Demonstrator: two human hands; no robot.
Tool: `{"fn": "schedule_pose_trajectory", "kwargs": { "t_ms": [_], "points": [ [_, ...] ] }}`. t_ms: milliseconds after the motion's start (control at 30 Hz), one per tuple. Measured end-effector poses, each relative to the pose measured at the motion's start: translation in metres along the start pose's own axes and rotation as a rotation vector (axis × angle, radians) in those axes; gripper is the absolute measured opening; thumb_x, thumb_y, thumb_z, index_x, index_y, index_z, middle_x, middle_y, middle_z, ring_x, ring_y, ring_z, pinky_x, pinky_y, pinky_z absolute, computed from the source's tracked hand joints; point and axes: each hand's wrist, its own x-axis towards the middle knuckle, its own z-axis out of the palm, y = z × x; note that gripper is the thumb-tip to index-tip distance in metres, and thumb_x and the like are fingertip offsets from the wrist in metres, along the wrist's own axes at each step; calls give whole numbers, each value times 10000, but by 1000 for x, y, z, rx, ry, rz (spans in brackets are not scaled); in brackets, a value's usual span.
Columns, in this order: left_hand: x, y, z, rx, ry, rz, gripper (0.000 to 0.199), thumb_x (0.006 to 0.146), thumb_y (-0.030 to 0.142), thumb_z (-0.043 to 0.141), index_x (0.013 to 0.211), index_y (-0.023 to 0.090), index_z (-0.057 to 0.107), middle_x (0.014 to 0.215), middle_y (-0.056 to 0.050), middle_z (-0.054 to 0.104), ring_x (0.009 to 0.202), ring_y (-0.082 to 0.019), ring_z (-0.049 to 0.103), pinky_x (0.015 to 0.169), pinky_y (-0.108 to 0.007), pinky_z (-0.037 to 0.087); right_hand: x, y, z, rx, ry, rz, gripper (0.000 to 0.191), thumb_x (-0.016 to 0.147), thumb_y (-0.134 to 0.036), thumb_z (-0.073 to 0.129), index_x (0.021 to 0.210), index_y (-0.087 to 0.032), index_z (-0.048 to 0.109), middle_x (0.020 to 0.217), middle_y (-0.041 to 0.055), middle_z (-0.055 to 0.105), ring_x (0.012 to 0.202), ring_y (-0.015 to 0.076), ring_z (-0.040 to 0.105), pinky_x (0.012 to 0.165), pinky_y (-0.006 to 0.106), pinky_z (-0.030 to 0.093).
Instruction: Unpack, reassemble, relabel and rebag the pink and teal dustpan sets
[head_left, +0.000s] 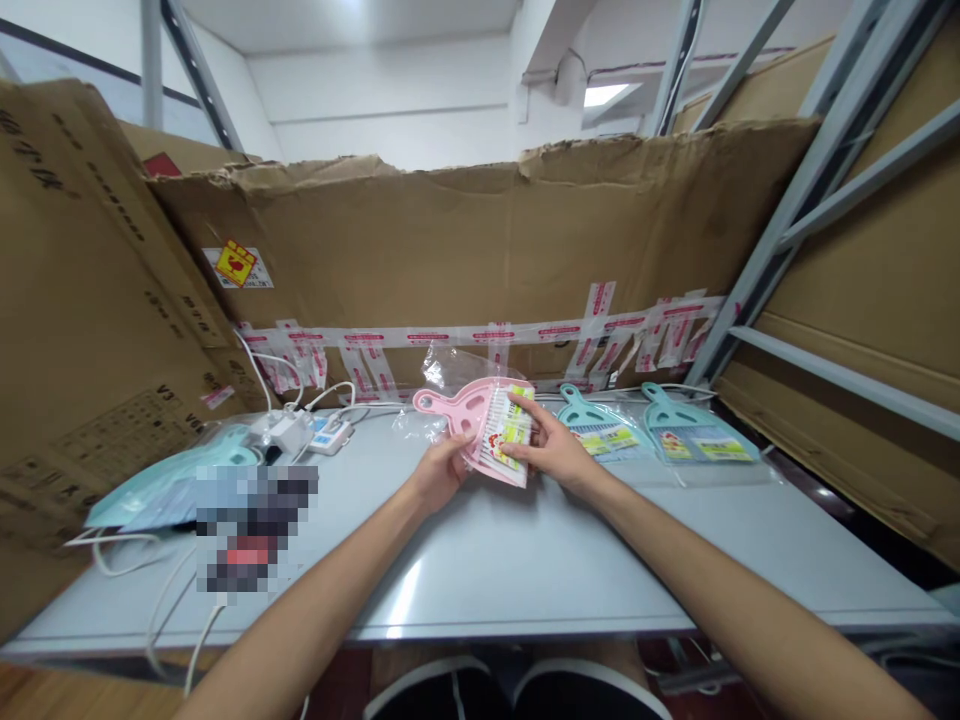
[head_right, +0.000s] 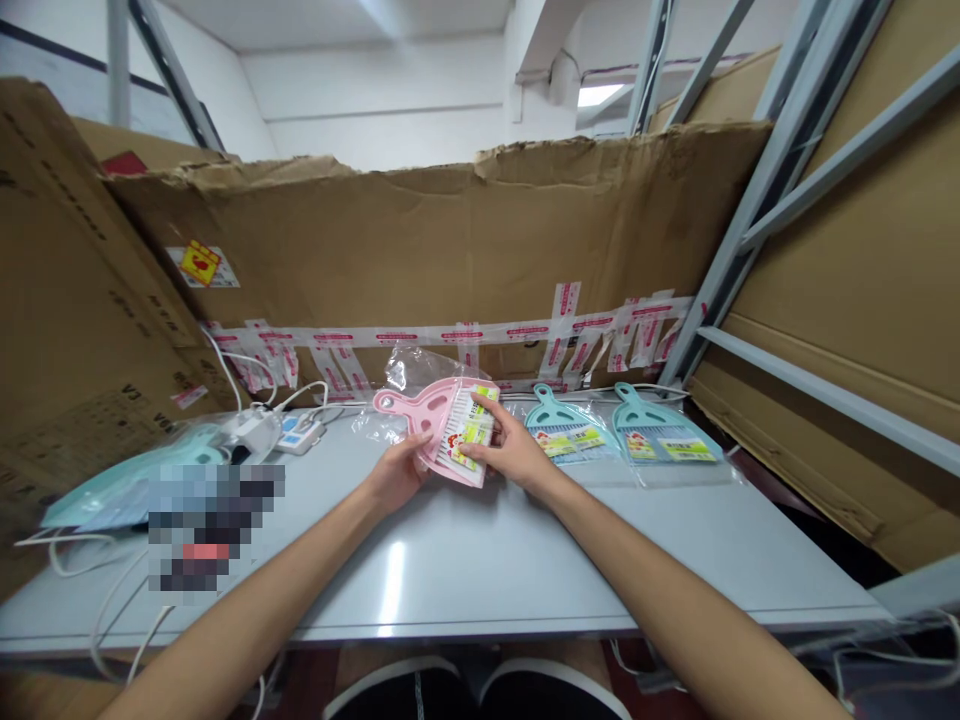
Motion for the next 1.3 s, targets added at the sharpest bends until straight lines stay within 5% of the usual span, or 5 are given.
{"fn": "schedule_pose_trajectory", "kwargs": {
  "t_ms": [333,500,767,1000,1300],
  "points": [
    [1,2,-3,2,27,19,470,865,345,915,1258,121,785,1181,-155,868,1129,-320,829,942,-354,674,0,-3,-1,77,39,-25,1071,690,-327,1061,1624,-370,538,1423,108,765,1165,294,806,813,379,728],
    [-4,1,4,95,-59,29,577,837,401,962,1307,116,785,1234,-194,847,1177,-364,808,994,-415,654,4,3,1,166,68,-76,984,644,-303,1082,1524,-313,641,1481,110,747,1272,289,768,1095,469,655],
    [-6,15,-1,289,-260,-104,696,722,435,1046,1311,155,802,1324,-210,811,1302,-408,742,1099,-515,597,8,4,-1,240,145,-105,986,626,-333,1085,1517,-297,664,1560,113,702,1417,319,686,1208,513,585],
    [-2,56,-25,-81,146,190,703,917,732,796,1367,194,754,1431,-127,776,1368,-329,716,1053,-406,637,8,-3,-13,219,172,-122,1079,584,-269,1097,1563,-302,645,1595,118,674,1392,313,698,1207,511,586],
    [7,52,-31,244,215,49,369,786,310,1014,1041,117,830,1075,-133,864,922,-239,817,798,-304,659,2,4,-9,124,78,-48,1136,651,-312,1093,1660,-289,571,1553,118,702,1281,283,756,1142,477,636]
  ]
}}
